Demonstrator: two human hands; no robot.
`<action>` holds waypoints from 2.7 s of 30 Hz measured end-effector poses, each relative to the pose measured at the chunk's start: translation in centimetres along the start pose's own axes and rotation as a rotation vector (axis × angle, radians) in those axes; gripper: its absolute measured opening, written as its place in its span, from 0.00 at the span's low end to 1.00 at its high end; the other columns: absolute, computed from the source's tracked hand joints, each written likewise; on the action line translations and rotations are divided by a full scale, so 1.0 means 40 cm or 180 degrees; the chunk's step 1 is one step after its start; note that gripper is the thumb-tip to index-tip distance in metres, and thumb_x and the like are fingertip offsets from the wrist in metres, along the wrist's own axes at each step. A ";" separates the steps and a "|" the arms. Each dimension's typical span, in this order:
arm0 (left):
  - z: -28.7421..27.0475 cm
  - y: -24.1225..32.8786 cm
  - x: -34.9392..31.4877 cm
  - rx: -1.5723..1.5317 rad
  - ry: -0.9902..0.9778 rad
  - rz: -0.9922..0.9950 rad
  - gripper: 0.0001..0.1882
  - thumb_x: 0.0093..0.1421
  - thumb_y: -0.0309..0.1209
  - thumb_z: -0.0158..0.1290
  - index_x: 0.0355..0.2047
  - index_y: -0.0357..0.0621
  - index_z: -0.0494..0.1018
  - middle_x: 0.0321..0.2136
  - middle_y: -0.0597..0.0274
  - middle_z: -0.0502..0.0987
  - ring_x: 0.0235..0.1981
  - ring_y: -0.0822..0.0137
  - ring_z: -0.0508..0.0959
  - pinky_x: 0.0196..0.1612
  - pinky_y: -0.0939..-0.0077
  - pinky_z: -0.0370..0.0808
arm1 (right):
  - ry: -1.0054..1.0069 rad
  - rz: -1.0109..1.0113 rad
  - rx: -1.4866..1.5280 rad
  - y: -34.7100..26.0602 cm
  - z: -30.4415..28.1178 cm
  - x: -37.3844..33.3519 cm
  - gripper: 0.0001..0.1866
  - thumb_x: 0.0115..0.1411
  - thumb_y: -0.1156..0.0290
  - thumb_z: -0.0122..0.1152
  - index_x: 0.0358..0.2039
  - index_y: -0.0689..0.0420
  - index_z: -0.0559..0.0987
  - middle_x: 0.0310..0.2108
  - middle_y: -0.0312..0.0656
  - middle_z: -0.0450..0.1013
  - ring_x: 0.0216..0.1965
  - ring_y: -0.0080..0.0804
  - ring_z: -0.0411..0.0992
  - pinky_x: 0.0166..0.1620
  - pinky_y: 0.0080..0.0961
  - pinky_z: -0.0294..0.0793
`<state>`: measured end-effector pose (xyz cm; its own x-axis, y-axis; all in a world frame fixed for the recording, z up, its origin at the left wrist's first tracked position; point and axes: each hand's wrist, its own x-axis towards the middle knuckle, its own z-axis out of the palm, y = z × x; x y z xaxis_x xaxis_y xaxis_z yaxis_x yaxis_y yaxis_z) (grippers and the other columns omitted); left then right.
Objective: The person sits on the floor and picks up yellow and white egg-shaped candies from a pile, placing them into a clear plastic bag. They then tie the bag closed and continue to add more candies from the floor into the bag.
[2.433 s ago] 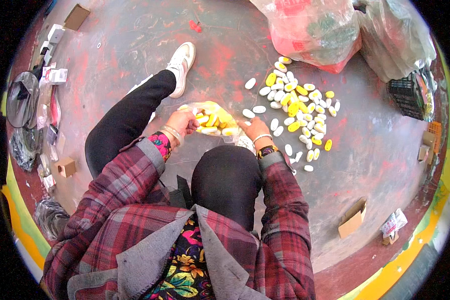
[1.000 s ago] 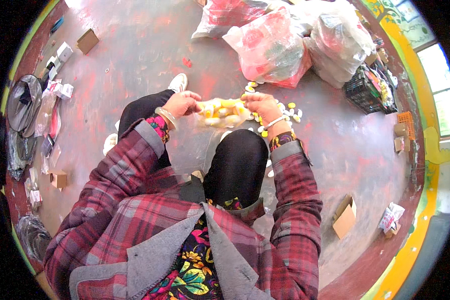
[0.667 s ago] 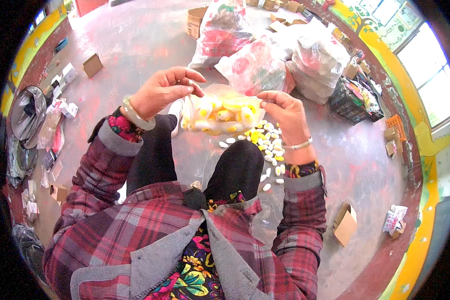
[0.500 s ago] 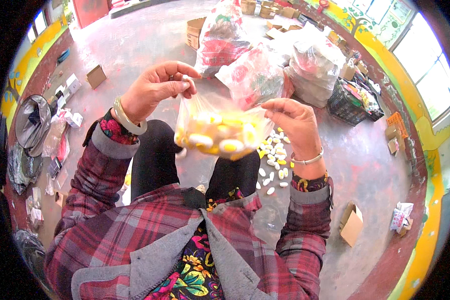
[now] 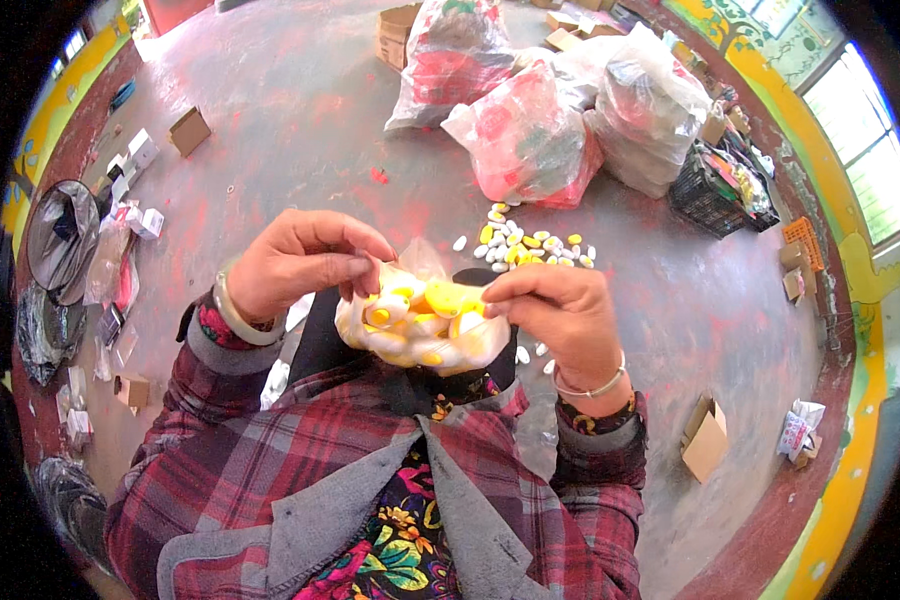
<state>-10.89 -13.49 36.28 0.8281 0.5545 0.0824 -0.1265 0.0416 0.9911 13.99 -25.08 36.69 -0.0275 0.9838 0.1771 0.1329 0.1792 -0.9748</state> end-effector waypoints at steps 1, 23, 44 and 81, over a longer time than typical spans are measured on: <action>0.005 0.002 0.004 -0.0016 0.0078 0.0110 0.12 0.58 0.28 0.47 0.40 0.35 0.71 0.26 0.63 0.76 0.27 0.76 0.75 0.29 0.86 0.70 | 0.0012 -0.0041 0.0006 0.009 -0.011 0.010 0.06 0.47 0.85 0.55 0.26 0.65 0.78 0.24 0.37 0.74 0.26 0.18 0.69 0.30 0.13 0.67; 0.090 -0.108 0.123 0.0833 -0.0436 -0.0501 0.07 0.59 0.25 0.46 0.32 0.36 0.73 0.18 0.64 0.73 0.20 0.76 0.71 0.25 0.81 0.69 | -0.0597 0.0487 -0.0584 0.065 -0.025 0.066 0.27 0.44 0.76 0.61 0.48 0.61 0.69 0.40 0.44 0.70 0.31 0.28 0.70 0.35 0.20 0.69; 0.119 -0.069 0.104 0.0897 -0.0207 -0.0523 0.05 0.54 0.20 0.49 0.28 0.33 0.75 0.21 0.62 0.76 0.21 0.77 0.73 0.25 0.85 0.70 | -0.1014 0.1244 0.1671 0.162 0.045 0.014 0.06 0.51 0.72 0.56 0.28 0.60 0.73 0.20 0.33 0.68 0.17 0.16 0.64 0.18 0.14 0.60; 0.103 -0.083 0.060 0.3073 -0.0647 0.1094 0.09 0.47 0.22 0.52 0.31 0.40 0.70 0.22 0.53 0.71 0.25 0.53 0.72 0.27 0.65 0.69 | -0.0630 0.0481 -0.0013 0.247 0.135 0.049 0.11 0.53 0.71 0.55 0.36 0.60 0.75 0.27 0.43 0.73 0.28 0.24 0.70 0.34 0.23 0.69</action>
<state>-6.22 -15.72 33.61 0.9178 0.2566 0.3030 0.0435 -0.8235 0.5656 9.88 -21.40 26.66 -0.2006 0.9797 -0.0012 0.1542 0.0304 -0.9876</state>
